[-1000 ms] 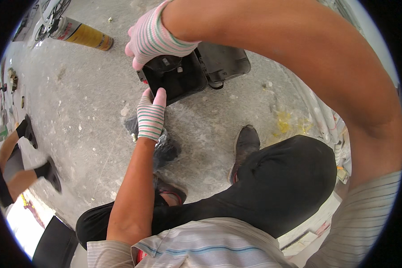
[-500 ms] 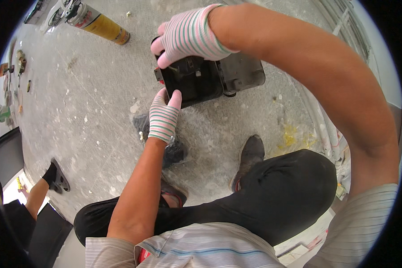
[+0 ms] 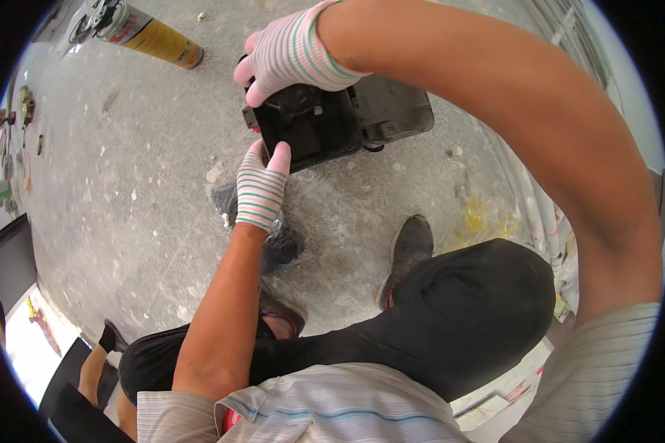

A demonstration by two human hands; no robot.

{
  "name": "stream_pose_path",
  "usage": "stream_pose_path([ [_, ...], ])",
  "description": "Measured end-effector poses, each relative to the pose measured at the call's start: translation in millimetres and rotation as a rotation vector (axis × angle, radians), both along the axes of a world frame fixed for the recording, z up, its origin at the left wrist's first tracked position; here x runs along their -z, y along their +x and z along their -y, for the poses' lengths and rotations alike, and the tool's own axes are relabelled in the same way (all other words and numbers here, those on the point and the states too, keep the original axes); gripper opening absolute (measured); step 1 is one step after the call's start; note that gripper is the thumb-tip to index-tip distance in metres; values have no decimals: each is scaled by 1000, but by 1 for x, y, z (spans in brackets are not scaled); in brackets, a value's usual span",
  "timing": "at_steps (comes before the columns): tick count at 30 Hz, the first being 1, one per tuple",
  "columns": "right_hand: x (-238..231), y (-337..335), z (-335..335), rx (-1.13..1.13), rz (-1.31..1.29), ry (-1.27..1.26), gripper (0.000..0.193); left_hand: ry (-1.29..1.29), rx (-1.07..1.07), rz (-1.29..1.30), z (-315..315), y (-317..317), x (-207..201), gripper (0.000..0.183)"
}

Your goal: The person walks through a construction site, opens a door, and then collects various tools including a hammer, chisel, and power drill from the floor. They place these items into a cardboard box and a hard case, organizing them for storage.

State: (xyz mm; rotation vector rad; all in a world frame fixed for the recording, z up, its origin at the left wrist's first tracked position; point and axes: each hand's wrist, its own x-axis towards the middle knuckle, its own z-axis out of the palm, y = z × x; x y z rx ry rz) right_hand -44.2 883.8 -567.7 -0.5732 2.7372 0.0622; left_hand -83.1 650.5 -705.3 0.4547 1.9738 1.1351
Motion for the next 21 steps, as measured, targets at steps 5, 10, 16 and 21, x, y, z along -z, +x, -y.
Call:
stream_pose_path([
  [5,-30,-2,7,-47,62,98,64,41,-4,-56,0,1,4,46],
  [10,7,11,-3,-79,-31,-76,76,18,9,54,-5,2,-9,46],
  [16,-11,29,6,266,21,-65,84,22,-8,-40,7,-5,8,52],
  [21,4,53,24,416,-83,-155,74,6,21,-89,4,-2,20,60],
])
